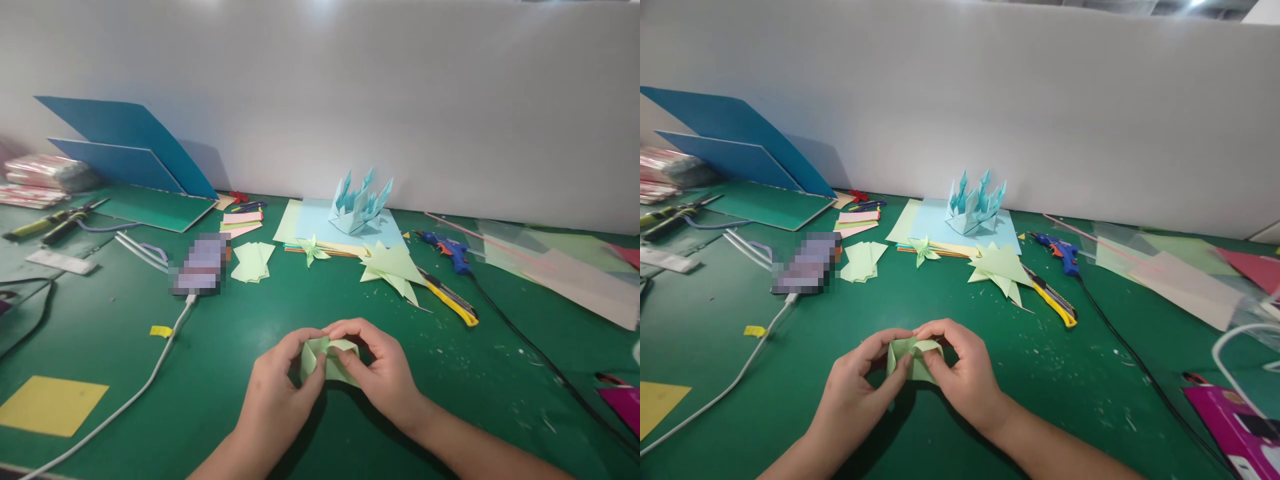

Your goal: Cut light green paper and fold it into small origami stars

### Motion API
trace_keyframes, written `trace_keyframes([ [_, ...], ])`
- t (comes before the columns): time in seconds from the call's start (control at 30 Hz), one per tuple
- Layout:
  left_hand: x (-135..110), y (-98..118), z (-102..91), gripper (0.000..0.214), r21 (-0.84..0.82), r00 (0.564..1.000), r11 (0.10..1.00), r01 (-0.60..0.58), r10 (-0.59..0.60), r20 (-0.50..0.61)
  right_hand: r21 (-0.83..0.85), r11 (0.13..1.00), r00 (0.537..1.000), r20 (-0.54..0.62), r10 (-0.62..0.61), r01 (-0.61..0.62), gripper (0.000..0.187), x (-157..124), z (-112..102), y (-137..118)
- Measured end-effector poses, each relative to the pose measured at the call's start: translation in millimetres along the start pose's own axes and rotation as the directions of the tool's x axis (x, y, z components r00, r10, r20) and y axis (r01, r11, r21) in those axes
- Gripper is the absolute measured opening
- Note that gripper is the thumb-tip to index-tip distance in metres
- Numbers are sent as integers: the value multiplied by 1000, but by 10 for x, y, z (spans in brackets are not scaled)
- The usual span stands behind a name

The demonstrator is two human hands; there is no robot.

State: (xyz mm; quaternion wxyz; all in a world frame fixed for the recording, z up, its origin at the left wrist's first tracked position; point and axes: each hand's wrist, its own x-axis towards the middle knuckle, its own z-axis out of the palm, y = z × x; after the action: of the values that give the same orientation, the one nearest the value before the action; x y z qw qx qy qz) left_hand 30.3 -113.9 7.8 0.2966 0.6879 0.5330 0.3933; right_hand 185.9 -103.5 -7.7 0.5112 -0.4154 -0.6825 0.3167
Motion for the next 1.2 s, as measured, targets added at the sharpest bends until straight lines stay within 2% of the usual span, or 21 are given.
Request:
trace_keyframes([
  [0.13, 29, 16, 4, 19, -141, 991, 981, 133, -132, 17, -10, 999, 999, -8, -37, 37, 10, -6, -16, -13],
  [0.23, 69, 16, -3, 21, -292, 967, 922, 255, -247, 65, -56, 993, 994, 30, -103, 104, 19, -8, -28, 3],
  [0.33, 96, 15, -11, 23, -384, 950, 872, 305, -305, 63, -91, 985, 988, 71, -139, 145, 27, -3, -37, 24],
  [0.43, 99, 14, -17, 23, -385, 954, 876, 291, -298, 41, -115, 985, 990, 75, -120, 128, 28, -1, -42, 44],
  [0.63, 63, 0, -29, 20, -288, 967, 925, 249, -255, 16, -106, 990, 994, 68, -87, 94, 28, -8, -38, 74],
  [0.93, 57, -43, -37, 20, -252, 971, 939, 235, -241, 11, -137, 990, 996, 78, -34, 45, 23, 1, -31, 78],
  [1.2, 29, -54, -17, 19, -136, 986, 977, 164, -165, 3, -100, 994, 997, 71, -27, 34, 6, 6, -30, 35],
])
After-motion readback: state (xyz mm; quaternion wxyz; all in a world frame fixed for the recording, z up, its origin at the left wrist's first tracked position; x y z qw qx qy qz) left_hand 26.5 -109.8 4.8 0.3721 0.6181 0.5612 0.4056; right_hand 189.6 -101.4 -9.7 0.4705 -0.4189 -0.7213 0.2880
